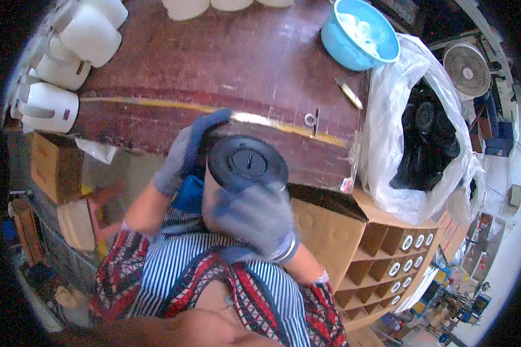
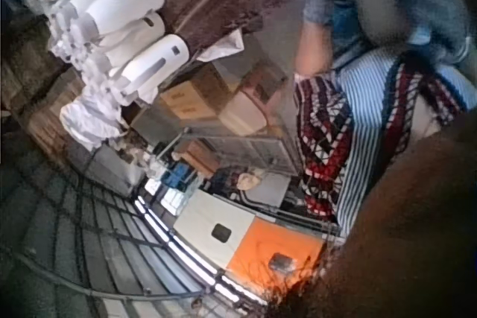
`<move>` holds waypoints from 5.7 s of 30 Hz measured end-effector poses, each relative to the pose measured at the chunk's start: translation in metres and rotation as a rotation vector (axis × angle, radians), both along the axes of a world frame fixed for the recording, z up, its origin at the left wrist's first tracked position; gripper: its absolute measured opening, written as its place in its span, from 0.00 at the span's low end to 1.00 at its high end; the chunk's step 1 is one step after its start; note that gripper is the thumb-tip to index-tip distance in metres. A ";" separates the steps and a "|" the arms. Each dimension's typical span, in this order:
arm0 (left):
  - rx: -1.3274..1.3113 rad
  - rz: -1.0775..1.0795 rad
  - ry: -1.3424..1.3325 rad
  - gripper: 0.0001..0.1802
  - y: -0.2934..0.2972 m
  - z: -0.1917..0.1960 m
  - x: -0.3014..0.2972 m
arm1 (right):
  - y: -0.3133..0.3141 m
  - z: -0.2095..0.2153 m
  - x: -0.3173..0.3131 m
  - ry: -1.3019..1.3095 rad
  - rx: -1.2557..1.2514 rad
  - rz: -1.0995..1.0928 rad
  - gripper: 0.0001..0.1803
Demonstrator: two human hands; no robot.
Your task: The person assembles thermos bottles by inserting a metal liner into a white plastic shell, then placing a black lid on top. The person repeats this process for multiple units, placing finished bottles on a nearby table.
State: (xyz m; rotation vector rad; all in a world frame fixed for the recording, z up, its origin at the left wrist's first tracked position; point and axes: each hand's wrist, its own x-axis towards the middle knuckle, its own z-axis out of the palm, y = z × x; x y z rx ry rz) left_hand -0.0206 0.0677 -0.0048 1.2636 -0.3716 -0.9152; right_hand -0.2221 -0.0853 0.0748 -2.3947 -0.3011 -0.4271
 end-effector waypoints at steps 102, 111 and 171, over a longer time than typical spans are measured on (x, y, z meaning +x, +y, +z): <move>-0.042 -0.789 0.174 0.28 -0.056 0.047 0.036 | -0.069 0.044 0.032 0.298 0.027 0.676 0.44; -0.067 -0.900 0.330 0.32 -0.057 0.047 0.024 | -0.047 0.035 0.040 0.277 0.164 0.740 0.49; 0.134 -0.378 -0.723 0.30 0.083 -0.028 -0.071 | -0.014 0.025 -0.083 0.434 -0.328 -0.524 0.11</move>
